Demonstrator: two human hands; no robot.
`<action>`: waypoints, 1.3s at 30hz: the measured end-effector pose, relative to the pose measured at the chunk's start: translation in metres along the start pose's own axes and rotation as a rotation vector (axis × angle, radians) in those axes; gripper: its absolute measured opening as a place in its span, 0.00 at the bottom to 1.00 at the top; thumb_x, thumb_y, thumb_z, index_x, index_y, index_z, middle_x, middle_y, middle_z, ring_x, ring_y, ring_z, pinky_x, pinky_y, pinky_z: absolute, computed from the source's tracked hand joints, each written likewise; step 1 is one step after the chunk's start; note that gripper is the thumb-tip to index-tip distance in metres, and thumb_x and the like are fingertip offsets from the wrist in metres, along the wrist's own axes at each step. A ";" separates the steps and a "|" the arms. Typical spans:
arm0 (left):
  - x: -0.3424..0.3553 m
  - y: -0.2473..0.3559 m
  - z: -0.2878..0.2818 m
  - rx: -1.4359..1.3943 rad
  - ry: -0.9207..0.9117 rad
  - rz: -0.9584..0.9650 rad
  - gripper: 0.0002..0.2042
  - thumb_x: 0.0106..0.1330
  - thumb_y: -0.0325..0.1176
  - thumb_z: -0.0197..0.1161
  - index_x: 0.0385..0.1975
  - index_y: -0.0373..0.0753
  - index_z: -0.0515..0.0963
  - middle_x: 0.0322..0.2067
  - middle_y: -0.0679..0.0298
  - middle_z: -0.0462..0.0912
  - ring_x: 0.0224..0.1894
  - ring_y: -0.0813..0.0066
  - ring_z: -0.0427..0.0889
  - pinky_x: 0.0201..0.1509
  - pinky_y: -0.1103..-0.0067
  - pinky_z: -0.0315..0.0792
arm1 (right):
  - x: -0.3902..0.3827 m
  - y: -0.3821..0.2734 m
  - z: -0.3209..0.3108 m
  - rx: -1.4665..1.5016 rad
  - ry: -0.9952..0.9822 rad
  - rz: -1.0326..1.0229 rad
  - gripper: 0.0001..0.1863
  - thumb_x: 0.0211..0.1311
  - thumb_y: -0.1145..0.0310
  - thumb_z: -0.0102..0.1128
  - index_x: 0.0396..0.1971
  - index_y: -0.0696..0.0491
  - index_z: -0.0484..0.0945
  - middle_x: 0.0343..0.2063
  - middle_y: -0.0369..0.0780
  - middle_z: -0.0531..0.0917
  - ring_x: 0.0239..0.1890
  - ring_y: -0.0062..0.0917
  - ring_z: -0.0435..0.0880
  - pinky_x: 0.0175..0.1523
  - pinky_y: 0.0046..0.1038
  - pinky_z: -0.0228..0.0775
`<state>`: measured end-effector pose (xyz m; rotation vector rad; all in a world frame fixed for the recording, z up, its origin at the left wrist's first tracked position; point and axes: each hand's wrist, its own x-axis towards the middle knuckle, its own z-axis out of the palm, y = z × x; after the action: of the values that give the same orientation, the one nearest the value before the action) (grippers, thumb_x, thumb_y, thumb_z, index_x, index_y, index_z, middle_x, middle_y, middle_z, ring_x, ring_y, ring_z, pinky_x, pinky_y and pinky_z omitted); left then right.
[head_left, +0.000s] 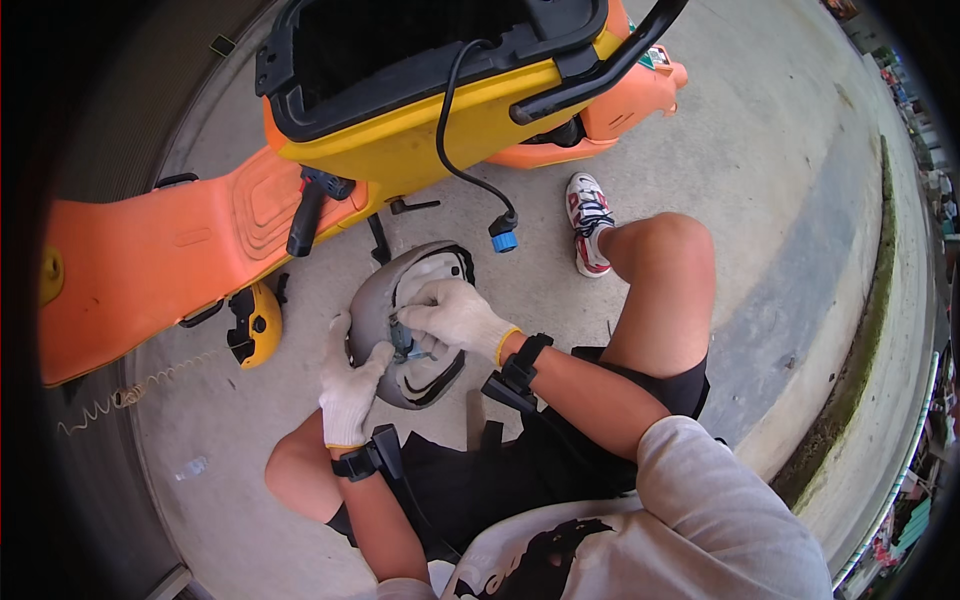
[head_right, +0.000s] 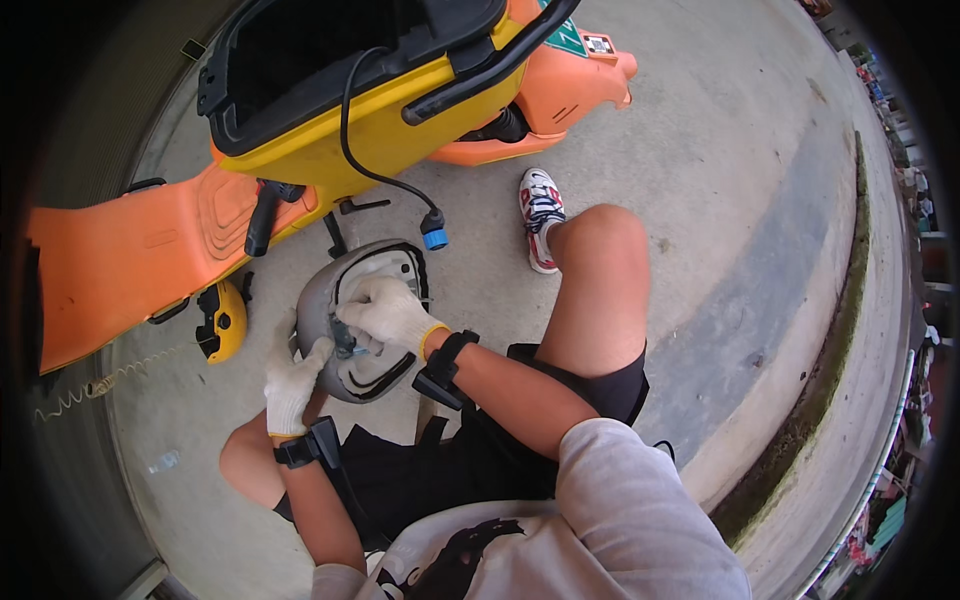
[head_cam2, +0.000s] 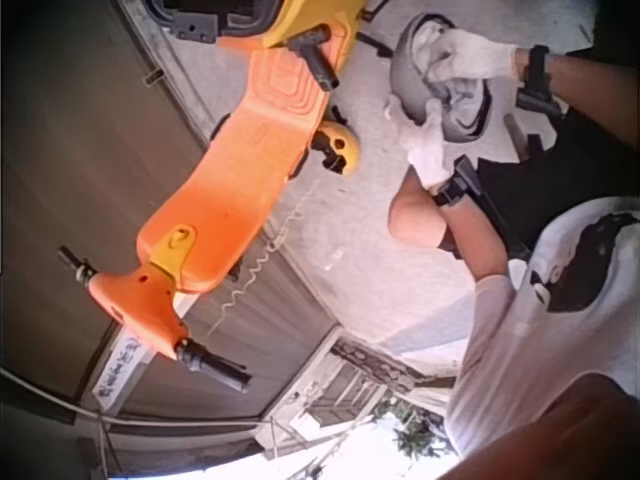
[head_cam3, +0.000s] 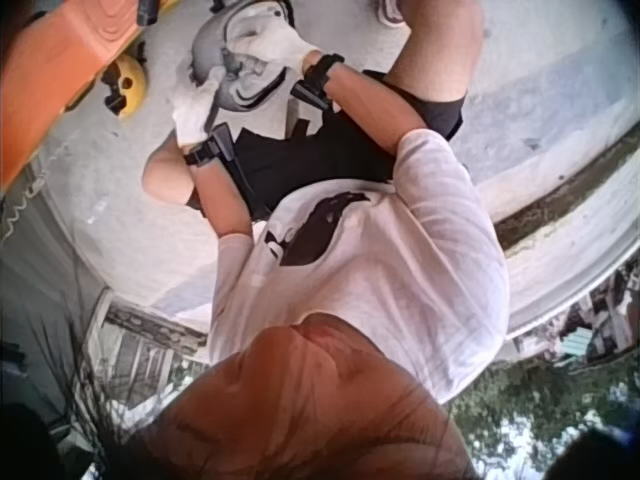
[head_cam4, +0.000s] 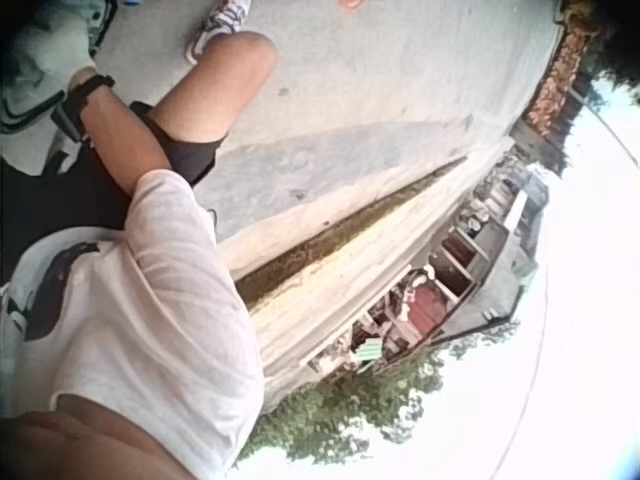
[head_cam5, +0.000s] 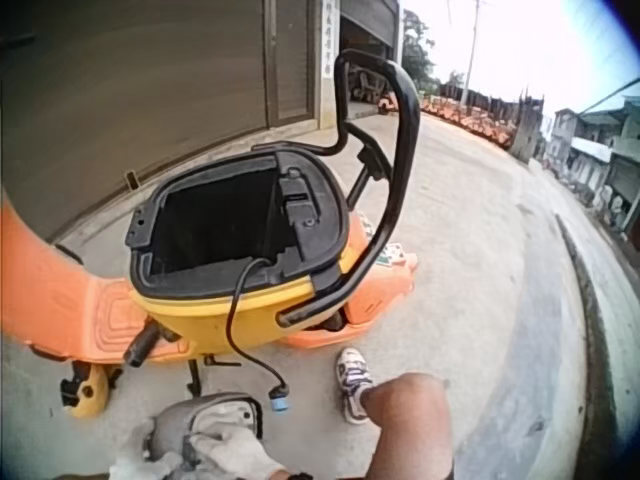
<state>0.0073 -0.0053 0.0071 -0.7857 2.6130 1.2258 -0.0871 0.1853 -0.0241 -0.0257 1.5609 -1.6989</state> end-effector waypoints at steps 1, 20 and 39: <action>-0.001 0.001 0.000 -0.001 0.001 -0.010 0.38 0.58 0.35 0.72 0.69 0.29 0.65 0.67 0.44 0.70 0.70 0.54 0.68 0.73 0.69 0.62 | 0.001 0.003 0.000 0.040 0.009 0.021 0.15 0.65 0.62 0.66 0.35 0.62 0.83 0.23 0.40 0.85 0.22 0.23 0.85 0.27 0.26 0.78; -0.006 0.001 -0.002 0.011 0.011 -0.030 0.36 0.60 0.32 0.71 0.69 0.30 0.65 0.68 0.45 0.68 0.71 0.55 0.67 0.74 0.70 0.62 | 0.018 0.029 0.006 0.339 0.124 0.154 0.17 0.67 0.61 0.64 0.41 0.63 0.79 0.29 0.43 0.85 0.25 0.26 0.86 0.29 0.28 0.80; -0.001 -0.009 0.001 0.158 0.065 0.106 0.35 0.58 0.28 0.73 0.67 0.29 0.67 0.60 0.45 0.76 0.61 0.56 0.78 0.63 0.67 0.74 | 0.012 0.035 0.012 -0.122 0.054 -0.010 0.21 0.69 0.56 0.61 0.43 0.63 0.82 0.30 0.46 0.88 0.29 0.28 0.88 0.33 0.30 0.81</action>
<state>0.0128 -0.0086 0.0008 -0.6774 2.7951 1.0173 -0.0700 0.1723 -0.0568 -0.0506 1.7053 -1.6221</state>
